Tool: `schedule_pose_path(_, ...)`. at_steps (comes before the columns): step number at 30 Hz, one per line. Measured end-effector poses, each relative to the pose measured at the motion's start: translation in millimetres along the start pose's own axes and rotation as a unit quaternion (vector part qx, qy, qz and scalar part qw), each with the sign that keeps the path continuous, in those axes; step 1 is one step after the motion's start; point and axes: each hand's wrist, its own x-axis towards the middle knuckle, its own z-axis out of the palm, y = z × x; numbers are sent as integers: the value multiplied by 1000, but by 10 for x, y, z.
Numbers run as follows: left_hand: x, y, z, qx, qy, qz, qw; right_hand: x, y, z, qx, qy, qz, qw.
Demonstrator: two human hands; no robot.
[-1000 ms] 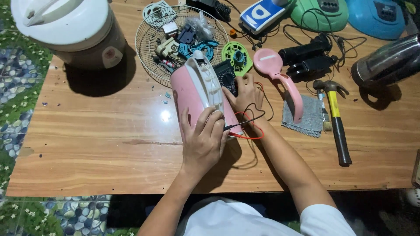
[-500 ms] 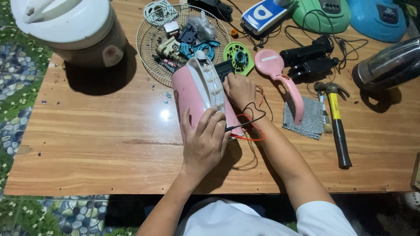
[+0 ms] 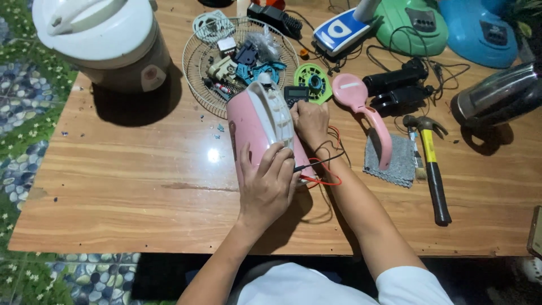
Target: Disassembling an electric kettle and testing its internal components using a multimeter for repair.
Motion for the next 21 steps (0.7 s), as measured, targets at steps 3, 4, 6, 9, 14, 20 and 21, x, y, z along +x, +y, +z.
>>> schedule_pose_path(3, -7, -14, -17, -8, 1, 0, 1000, -27, 48, -45, -16, -9, -4, 1000)
schedule_pose_path(4, -11, -12, -21, -11, -1, -3, 1000, -19, 10, -143, -7, -32, -10, 999)
schedule_pose_path(6, -23, -22, -22, -10, 0, -10, 1000, -36, 6, -216, 4, -55, -23, 998)
schedule_pose_path(9, -24, -17, 6, -3, 3, -5, 1000, -93, 138, -278, 29, -108, -14, 994)
schedule_pose_path(14, -32, -13, -11, -12, 2, -10, 1000, -45, 111, -594, 138, -125, -10, 982)
schedule_pose_path(20, -30, -18, -12, -9, 1, -11, 1000, -80, 241, -523, 208, -212, -6, 955)
schedule_pose_path(21, -32, -23, -7, -8, 1, -10, 1000, -99, 287, -523, 209, -211, -5, 955)
